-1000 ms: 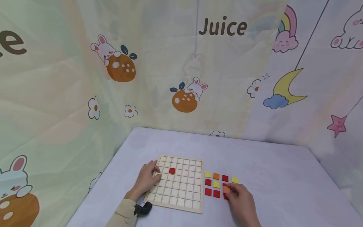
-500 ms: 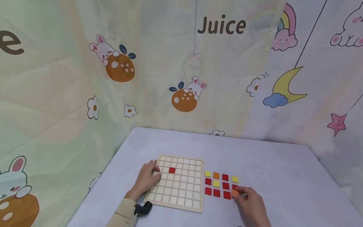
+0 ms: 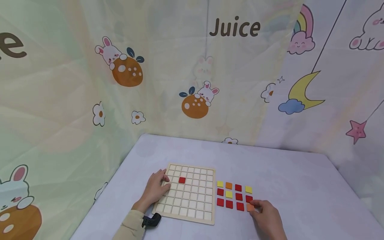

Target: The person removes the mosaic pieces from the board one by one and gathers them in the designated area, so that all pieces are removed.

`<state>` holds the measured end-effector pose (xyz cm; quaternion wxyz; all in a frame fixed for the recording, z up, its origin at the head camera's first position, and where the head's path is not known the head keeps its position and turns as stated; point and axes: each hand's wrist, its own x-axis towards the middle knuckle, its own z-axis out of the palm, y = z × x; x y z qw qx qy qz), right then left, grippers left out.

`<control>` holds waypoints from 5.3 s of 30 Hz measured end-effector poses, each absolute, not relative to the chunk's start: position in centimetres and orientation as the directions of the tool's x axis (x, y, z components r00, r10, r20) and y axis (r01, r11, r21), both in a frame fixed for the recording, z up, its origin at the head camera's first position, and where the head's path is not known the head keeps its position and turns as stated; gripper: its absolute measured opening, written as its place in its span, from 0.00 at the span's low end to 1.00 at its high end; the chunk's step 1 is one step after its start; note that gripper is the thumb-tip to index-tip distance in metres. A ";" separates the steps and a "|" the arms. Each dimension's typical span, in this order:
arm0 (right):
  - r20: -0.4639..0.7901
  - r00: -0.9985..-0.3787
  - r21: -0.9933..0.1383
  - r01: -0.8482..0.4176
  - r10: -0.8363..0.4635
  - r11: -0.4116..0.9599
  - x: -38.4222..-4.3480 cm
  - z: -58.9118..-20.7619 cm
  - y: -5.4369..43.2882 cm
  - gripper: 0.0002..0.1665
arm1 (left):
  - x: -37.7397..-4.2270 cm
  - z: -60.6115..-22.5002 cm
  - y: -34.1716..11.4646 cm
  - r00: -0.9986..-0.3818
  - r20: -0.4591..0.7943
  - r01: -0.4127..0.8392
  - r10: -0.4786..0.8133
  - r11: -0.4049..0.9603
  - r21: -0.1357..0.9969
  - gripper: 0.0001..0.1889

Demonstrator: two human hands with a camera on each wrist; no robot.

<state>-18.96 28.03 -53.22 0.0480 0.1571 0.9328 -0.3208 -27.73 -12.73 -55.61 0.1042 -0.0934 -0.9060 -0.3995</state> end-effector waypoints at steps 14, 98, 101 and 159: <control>-0.193 -0.946 -0.586 0.325 0.261 0.742 -19.1 -53.4 28.0 0.25 | -27.8 -55.8 -12.7 -0.957 0.277 0.263 0.087 0.665 0.699 0.07; 0.211 -0.966 -0.536 -0.241 -0.148 0.809 -27.2 -52.8 6.0 0.15 | -27.8 -55.7 -12.7 -0.953 0.289 0.271 0.089 0.675 0.687 0.07; 0.205 -0.969 -0.545 -0.227 -0.134 0.807 -27.3 -53.0 5.9 0.13 | -27.8 -55.7 -12.7 -0.953 0.290 0.272 0.089 0.676 0.684 0.07; 0.097 -0.995 -0.585 -0.029 0.034 0.811 -27.9 -51.3 16.5 0.19 | -27.6 -55.8 -12.7 -0.942 0.320 0.302 0.100 0.670 0.678 0.07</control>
